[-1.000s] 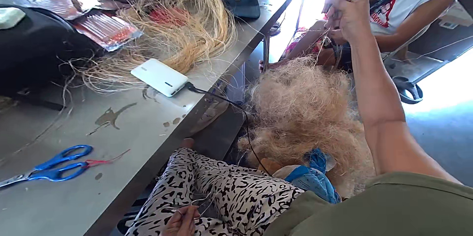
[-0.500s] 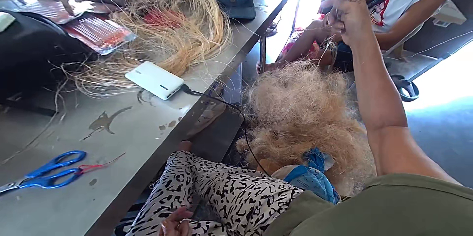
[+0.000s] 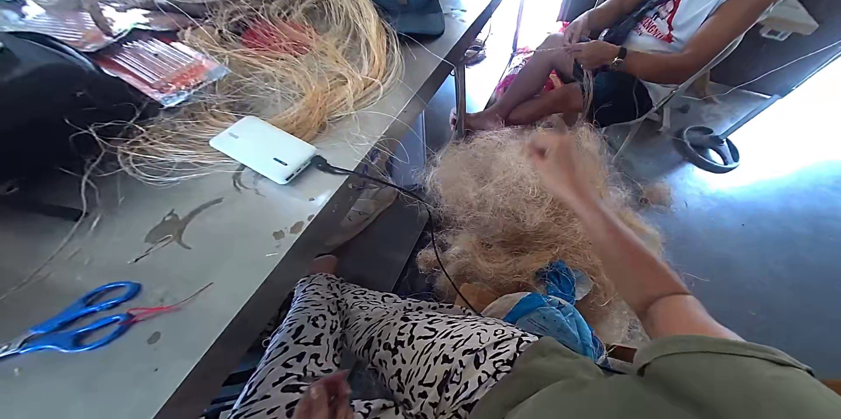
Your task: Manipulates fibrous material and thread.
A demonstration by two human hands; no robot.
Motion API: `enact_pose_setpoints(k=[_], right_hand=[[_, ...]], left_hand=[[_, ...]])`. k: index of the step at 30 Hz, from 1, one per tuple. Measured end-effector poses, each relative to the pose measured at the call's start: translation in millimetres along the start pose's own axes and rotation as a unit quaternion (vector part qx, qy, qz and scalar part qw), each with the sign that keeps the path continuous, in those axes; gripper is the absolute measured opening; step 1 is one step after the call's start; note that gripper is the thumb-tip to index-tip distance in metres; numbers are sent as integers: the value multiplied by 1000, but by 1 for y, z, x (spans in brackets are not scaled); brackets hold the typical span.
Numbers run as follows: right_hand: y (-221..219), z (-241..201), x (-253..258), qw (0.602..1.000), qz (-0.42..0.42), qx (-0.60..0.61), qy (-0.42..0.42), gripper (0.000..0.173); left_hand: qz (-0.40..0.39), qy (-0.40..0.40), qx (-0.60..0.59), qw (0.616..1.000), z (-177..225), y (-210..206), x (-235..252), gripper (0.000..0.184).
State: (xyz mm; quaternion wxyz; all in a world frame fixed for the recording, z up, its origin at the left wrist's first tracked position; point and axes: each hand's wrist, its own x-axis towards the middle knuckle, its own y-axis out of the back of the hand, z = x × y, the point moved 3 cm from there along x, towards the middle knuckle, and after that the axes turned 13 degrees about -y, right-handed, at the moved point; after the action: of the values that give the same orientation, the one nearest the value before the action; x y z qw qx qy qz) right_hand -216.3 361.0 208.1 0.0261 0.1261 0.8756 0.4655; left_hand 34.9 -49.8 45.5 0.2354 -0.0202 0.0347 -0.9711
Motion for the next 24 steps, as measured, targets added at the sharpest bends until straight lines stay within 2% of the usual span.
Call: enact_pose_setpoints(k=[4, 6, 10, 11, 13, 15, 17, 20, 22, 24], right_hand=[[-98, -14, -93, 977, -159, 58, 133, 22], [-125, -24, -137, 954, -184, 99, 216, 22], [-140, -37, -202, 895, -215, 184, 343, 14], [-142, -37, -213, 881, -224, 203, 364, 14], [-149, -33, -232, 857, -237, 228, 397, 14], [-156, -26, -244, 836, -272, 231, 417, 14], [-159, -20, -244, 819, -331, 218, 414, 13], [-151, -15, -218, 834, -351, 217, 365, 17], [-140, -11, -187, 873, -307, 203, 321, 22], [-124, -5, -149, 918, -251, 156, 266, 23]], left_hand=[[-131, 50, 71, 987, 11, -48, -7, 35], [-168, 76, 71, 980, 15, -79, -5, 30], [-181, 161, 0, 970, 3, -132, 5, 35], [-203, 178, -16, 963, -4, -140, 7, 40], [-299, 195, -32, 933, -20, -149, 13, 46], [-352, 189, -14, 917, -28, -157, 13, 33], [-327, 192, 6, 925, -32, -161, 10, 22], [-271, 191, 0, 944, -32, -157, 4, 18], [-228, 172, -9, 958, -38, -158, -1, 17], [-231, 183, 19, 955, -40, -160, -1, 15]])
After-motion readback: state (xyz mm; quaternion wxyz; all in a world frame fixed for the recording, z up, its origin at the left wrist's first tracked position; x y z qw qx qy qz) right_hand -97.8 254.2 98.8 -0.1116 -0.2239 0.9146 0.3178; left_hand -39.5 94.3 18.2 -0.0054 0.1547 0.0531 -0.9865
